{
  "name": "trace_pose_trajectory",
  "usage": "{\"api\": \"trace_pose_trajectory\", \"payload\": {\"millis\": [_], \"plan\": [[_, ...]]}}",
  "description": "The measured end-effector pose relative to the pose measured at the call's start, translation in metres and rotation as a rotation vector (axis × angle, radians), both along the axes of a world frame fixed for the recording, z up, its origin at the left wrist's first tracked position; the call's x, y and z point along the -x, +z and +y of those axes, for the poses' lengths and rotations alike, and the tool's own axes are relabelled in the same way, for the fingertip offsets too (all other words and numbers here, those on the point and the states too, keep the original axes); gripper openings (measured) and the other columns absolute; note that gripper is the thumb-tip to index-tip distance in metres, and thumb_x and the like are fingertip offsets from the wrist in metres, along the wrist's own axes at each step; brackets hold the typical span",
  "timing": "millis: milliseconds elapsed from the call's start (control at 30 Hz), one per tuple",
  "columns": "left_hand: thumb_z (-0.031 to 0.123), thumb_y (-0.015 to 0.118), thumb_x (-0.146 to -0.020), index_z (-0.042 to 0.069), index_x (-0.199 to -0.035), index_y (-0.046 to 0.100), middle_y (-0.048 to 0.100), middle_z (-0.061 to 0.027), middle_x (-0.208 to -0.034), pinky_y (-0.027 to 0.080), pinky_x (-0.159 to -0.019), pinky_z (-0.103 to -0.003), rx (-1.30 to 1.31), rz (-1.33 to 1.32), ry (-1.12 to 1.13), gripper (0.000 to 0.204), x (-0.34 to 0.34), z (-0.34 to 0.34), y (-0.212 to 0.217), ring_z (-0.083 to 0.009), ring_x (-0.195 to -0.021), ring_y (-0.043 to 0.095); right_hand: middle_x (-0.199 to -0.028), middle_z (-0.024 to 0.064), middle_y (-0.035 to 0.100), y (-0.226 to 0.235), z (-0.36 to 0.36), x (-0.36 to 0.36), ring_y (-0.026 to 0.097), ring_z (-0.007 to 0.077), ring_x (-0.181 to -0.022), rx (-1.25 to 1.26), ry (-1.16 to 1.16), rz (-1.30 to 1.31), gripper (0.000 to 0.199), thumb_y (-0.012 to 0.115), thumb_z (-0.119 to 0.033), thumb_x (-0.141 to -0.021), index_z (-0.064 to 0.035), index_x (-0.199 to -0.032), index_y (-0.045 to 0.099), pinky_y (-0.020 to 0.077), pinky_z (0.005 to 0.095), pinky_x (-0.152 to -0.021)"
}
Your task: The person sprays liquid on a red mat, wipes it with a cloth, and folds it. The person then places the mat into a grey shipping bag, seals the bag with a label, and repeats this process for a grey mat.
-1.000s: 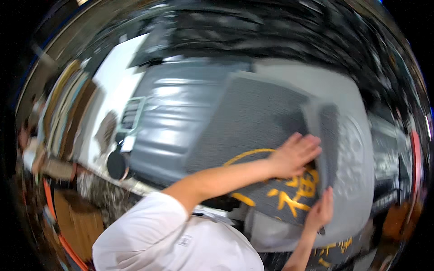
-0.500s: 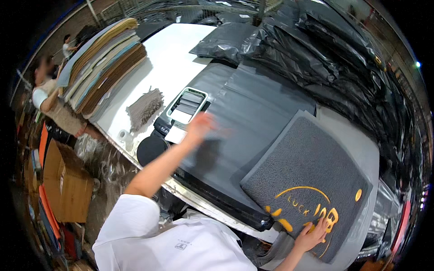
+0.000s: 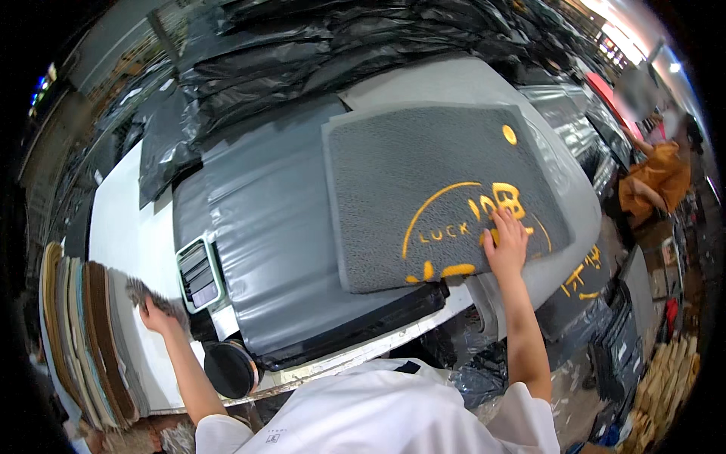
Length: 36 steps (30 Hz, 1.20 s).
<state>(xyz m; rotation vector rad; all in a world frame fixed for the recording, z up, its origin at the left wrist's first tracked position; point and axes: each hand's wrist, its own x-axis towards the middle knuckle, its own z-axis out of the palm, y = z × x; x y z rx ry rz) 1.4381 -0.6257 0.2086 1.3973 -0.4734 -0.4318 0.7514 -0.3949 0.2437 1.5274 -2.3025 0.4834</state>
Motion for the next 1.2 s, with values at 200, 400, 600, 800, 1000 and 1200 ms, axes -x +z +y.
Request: {"api": "trace_pose_trajectory", "payload": {"millis": [200,400,600,800,1000,1200], "plan": [[-0.001,0.066,-0.079,0.004,-0.112,0.052,0.059,-0.0090,-0.103,0.053,-0.074,-0.033,0.127,0.424,-0.839,0.036,0.285,0.019,0.091,-0.0202,-0.087,0.060,-0.133,0.0173,0.047,0.039,-0.034,-0.036,0.040,0.0303,-0.129,-0.051,0.245,-0.621,0.060,0.072,-0.012,-0.075,-0.0026,-0.129,0.047,0.0330,0.0411,-0.105],[0.010,0.061,-0.087,0.003,-0.111,0.052,0.059,-0.0064,-0.104,0.044,-0.084,-0.027,-0.009,0.432,-1.575,0.026,0.499,0.082,0.103,-0.0151,-0.095,0.056,-0.131,0.0133,0.049,0.052,-0.034,0.004,0.049,0.0270,-0.119,0.540,0.104,-2.159,0.066,0.070,-0.020,-0.079,-0.0038,-0.134,0.039,0.0408,0.0394,-0.099],[0.031,0.052,-0.090,0.010,-0.138,0.037,0.035,-0.0158,-0.142,0.017,-0.108,-0.047,0.192,-1.094,-1.490,0.054,0.575,0.057,0.032,-0.0307,-0.134,0.028,-0.102,0.0103,0.064,0.141,-0.065,0.063,0.064,0.0222,-0.090,0.797,0.007,-1.509,0.040,0.071,-0.012,-0.078,-0.0002,-0.114,0.057,0.0509,0.0353,-0.082],[0.036,0.053,-0.085,0.012,-0.136,0.044,0.031,-0.0132,-0.147,0.007,-0.110,-0.055,0.207,-1.303,-1.444,0.057,0.579,0.058,0.028,-0.0320,-0.138,0.022,-0.118,0.0166,0.050,0.115,-0.214,0.062,0.040,0.0333,-0.121,-0.110,0.196,-0.138,0.040,0.073,-0.023,-0.070,-0.0044,-0.104,0.063,0.0327,0.0516,-0.101],[0.029,0.058,-0.076,0.009,-0.132,0.048,0.034,-0.0167,-0.144,0.007,-0.110,-0.056,0.143,-1.291,-1.456,0.060,0.575,0.055,0.026,-0.0351,-0.137,0.024,-0.131,0.0116,0.046,0.006,-0.328,0.039,0.039,0.0340,-0.124,-0.254,0.654,-0.158,0.040,0.065,-0.024,-0.076,-0.0228,-0.115,0.061,0.0275,0.0586,-0.098],[0.031,0.058,-0.076,0.011,-0.130,0.051,0.036,-0.0150,-0.144,0.006,-0.109,-0.057,0.103,-1.330,-1.458,0.058,0.572,0.056,0.027,-0.0341,-0.136,0.027,-0.103,0.0100,0.057,0.034,-0.294,0.163,0.054,0.0262,-0.100,-0.313,0.415,0.116,0.019,0.056,-0.022,-0.083,-0.0207,-0.099,0.066,0.0420,0.0442,-0.083]]}}
